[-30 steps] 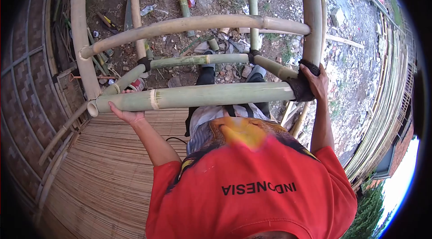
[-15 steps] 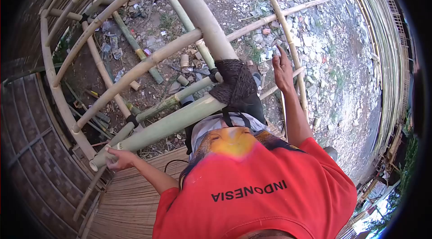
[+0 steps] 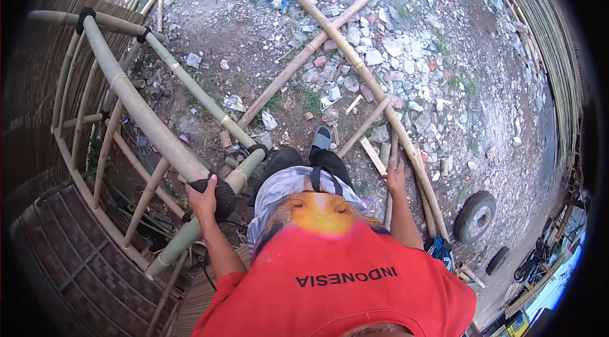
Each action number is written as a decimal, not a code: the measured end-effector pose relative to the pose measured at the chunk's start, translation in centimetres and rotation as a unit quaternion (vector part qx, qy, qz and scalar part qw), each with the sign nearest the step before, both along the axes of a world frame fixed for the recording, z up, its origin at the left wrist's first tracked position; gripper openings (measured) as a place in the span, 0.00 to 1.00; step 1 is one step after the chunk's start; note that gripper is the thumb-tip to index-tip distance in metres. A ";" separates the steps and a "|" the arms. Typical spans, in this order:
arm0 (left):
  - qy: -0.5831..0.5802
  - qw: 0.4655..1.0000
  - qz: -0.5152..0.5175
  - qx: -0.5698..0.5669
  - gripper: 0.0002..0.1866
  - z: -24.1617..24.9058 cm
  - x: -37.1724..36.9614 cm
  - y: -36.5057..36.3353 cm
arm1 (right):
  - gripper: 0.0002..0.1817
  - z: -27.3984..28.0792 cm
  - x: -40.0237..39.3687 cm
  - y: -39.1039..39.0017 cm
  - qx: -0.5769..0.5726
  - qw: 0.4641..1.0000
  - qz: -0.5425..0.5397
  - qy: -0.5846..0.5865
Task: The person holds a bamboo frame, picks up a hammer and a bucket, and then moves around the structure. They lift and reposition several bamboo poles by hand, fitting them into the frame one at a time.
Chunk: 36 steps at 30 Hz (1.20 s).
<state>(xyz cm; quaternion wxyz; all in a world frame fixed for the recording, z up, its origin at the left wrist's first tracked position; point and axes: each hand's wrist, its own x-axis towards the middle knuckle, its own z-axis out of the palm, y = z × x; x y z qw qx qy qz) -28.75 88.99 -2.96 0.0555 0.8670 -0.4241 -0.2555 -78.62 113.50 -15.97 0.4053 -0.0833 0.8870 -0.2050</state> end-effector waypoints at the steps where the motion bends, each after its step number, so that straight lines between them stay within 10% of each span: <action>1: -0.011 1.000 0.012 0.015 0.56 -1.0 0.8 -0.2 | 0.53 -0.7 -0.9 0.4 0.013 0.999 -0.025 0.023; 9: 0.014 0.992 0.105 0.070 0.49 1.2 -2.8 -4.7 | 0.50 -7.4 -11.5 -16.0 -0.011 0.989 0.150 -0.011; 12: -0.083 0.931 0.126 0.332 0.57 -1.0 -0.1 -7.6 | 0.48 -10.3 -17.9 -24.1 -0.066 0.975 0.211 -0.018; 16: -0.389 0.864 0.231 0.223 0.60 0.1 -12.9 -16.5 | 0.49 -4.4 -25.7 -36.3 -0.090 0.990 0.058 -0.094; 19: -0.302 0.930 0.196 -0.079 0.49 1.4 -23.2 -23.5 | 0.52 -3.4 -32.2 -41.8 -0.053 0.991 0.100 -0.078; 25: 0.002 0.968 0.249 -0.040 0.52 -4.8 -38.8 -26.0 | 0.56 -7.2 -45.1 -53.2 0.051 0.977 0.204 -0.044; 31: 0.099 0.855 0.505 -0.067 0.48 -10.1 -53.8 -15.7 | 0.55 -14.2 -59.8 -69.7 0.009 0.907 0.422 -0.011; 32: 0.078 0.819 0.562 -0.078 0.47 -10.8 -57.5 -13.7 | 0.53 -21.8 -61.9 -71.2 -0.163 0.780 0.563 0.218; 33: 0.070 0.788 0.610 -0.042 0.46 -8.0 -61.8 -13.4 | 0.51 -15.7 -61.5 -74.9 -0.052 0.864 0.501 -0.021; 36: 0.029 0.744 0.668 0.001 0.44 -4.3 -73.8 -12.3 | 0.49 -7.2 -65.0 -82.6 -0.006 0.903 0.405 -0.141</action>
